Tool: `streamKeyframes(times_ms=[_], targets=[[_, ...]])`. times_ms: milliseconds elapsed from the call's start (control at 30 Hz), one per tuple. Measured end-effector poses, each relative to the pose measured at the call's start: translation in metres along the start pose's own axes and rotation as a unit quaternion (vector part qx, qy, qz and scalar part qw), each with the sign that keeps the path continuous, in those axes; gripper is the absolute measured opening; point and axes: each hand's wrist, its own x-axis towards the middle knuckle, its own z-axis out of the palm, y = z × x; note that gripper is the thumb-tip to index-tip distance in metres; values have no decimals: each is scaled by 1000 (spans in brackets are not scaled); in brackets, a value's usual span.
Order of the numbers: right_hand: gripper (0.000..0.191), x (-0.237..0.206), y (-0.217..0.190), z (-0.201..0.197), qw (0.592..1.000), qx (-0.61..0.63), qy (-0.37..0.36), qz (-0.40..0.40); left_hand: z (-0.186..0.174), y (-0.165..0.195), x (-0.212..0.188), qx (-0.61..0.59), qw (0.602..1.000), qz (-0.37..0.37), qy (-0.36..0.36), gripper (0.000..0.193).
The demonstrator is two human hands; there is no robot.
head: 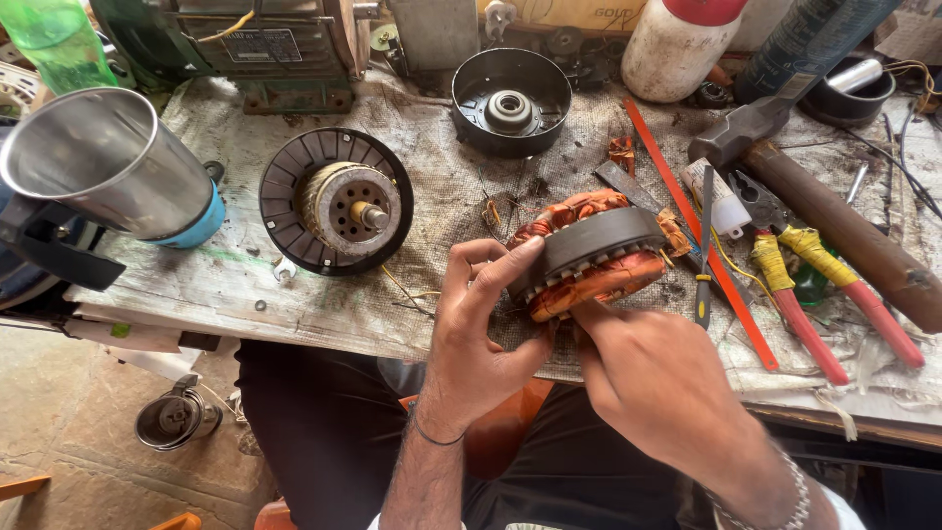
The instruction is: The person holds an electric motor stator with copper windings on a workbench and repeatedly sands the edges of its laminated steel core using a small abrasive block, rotating the stator to reach different sections while other motor parts sit nearby.
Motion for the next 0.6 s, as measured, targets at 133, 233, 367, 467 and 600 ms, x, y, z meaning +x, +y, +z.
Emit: streamKeyframes(times_ms=[133,233,367,467,600], targets=[[14,1,-1,0,1000,-7,-4,21,-1,-1,1,17,1000,14,15,85],[21,2,-2,-2,1000,-6,-21,21,-1,-1,1,10,1000,15,16,85],[14,2,-3,-1,1000,4,14,-1,-1,-1,2,15,1000,8,13,85],[14,1,-3,2,994,-46,-74,59,-1,-2,2,15,999,22,22,84],[25,-3,-1,6,1000,-3,3,0,1,-3,1,-5,1000,6,11,83]])
